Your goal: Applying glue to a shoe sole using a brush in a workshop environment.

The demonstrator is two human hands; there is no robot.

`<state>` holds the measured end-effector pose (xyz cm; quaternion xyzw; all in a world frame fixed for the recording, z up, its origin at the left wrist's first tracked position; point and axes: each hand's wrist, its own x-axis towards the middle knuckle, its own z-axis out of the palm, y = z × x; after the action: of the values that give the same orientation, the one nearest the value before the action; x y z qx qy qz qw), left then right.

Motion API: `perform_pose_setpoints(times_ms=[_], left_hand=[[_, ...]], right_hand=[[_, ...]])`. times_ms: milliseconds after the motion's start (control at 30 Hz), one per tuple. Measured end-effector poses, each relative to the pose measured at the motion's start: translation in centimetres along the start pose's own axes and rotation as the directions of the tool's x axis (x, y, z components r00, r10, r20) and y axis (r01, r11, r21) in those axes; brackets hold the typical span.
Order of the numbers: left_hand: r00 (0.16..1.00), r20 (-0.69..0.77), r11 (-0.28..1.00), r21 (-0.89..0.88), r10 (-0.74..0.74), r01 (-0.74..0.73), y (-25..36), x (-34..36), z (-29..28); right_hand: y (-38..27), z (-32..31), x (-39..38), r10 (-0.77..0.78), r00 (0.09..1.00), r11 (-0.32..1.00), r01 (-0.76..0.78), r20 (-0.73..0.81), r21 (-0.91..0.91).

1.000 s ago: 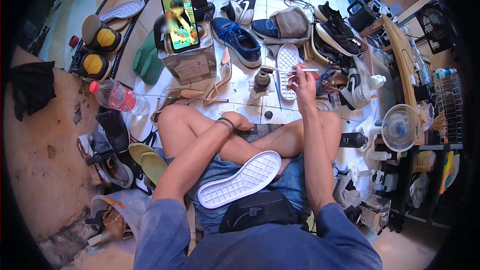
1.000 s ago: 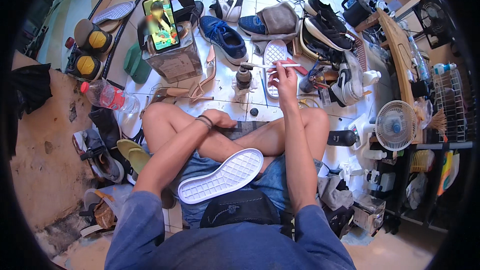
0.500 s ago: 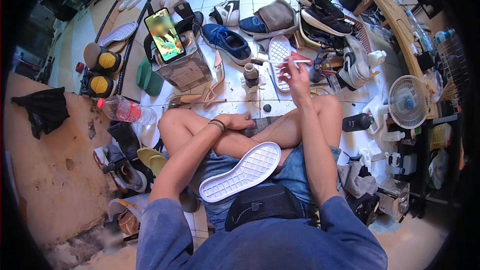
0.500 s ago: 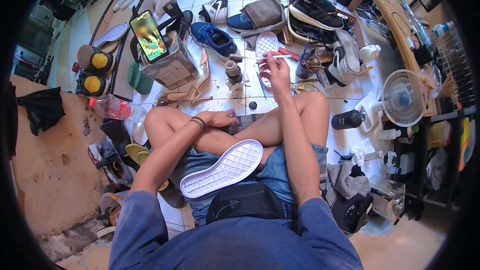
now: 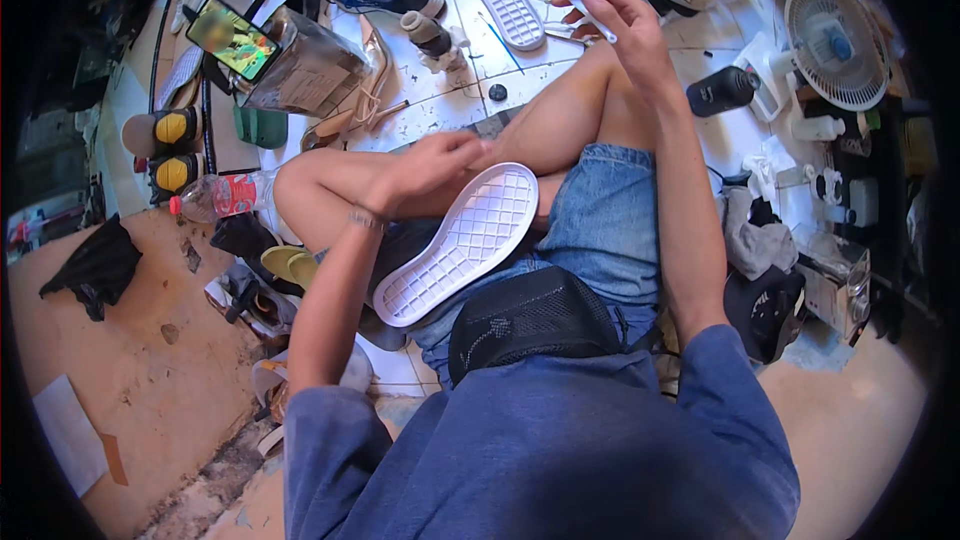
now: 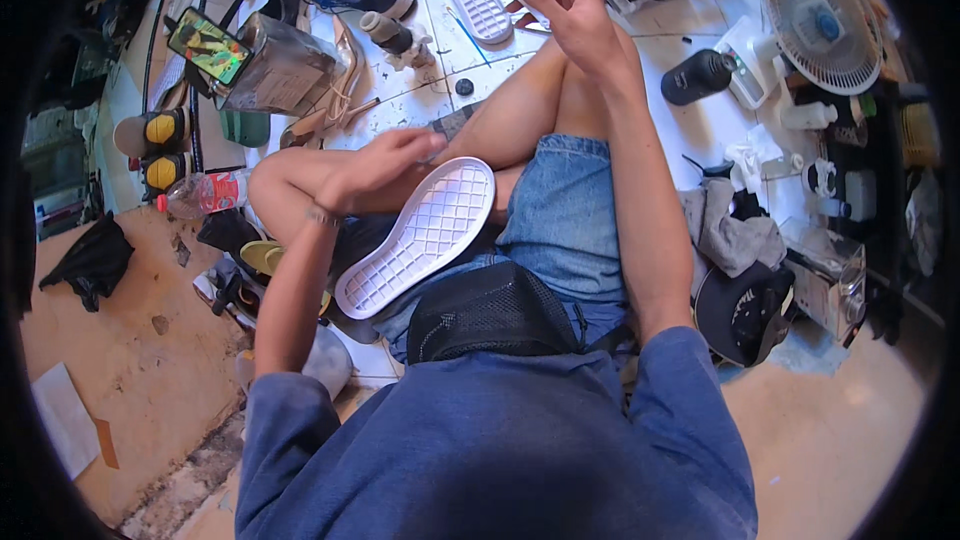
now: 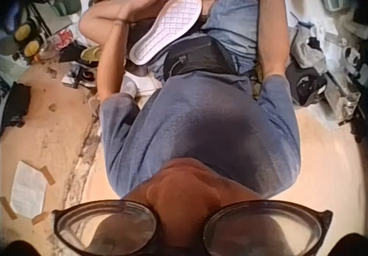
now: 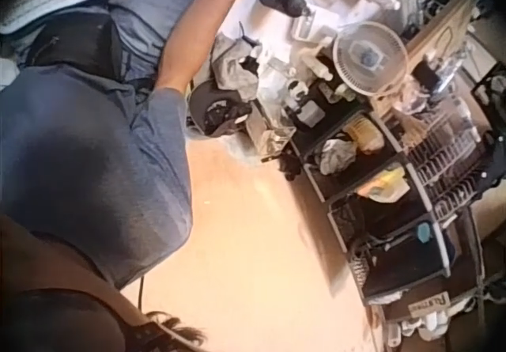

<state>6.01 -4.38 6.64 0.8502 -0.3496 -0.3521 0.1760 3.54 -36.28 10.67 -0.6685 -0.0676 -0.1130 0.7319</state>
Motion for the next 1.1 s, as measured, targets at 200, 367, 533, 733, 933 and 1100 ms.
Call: perform_pose_setpoints(times_ms=[200, 367, 533, 733, 933, 1100], left_hand=[[0.991, -0.122, 0.91, -0.401, 0.059, -0.104, 2.9, -3.4, 1.9], [0.937, -0.35, 0.633, -0.722, 0.016, -0.28, 2.3, -6.7, 0.5], [0.885, -0.381, -0.064, -0.909, -0.268, -0.411, 1.7, -10.9, -1.0], [0.873, -0.365, -0.292, -0.839, -0.322, -0.459, -2.2, -14.6, 1.0], [0.779, -0.548, -0.252, -0.743, -0.305, -0.621, -3.1, -13.0, 0.6], [0.826, -0.496, -0.383, -0.732, -0.267, -0.563, -1.7, -11.8, 0.1]], right_hand=[[-0.6, -1.1, -1.7, 0.02, 0.999, 1.0, -0.02, 0.05, 0.015], [-2.9, 1.9, -3.3, 0.106, 0.994, 0.993, -0.107, 0.017, 0.057], [-5.1, 8.5, -5.9, 0.049, 0.998, 0.995, -0.045, 0.04, -0.089], [-1.9, 16.4, -7.6, -0.118, 0.929, 0.927, 0.23, 0.352, -0.297], [-2.7, 19.2, -7.0, 0.108, 0.905, 0.891, 0.095, 0.412, -0.443], [-0.9, 21.1, -6.4, 0.072, 0.926, 0.839, 0.145, 0.371, -0.524]])
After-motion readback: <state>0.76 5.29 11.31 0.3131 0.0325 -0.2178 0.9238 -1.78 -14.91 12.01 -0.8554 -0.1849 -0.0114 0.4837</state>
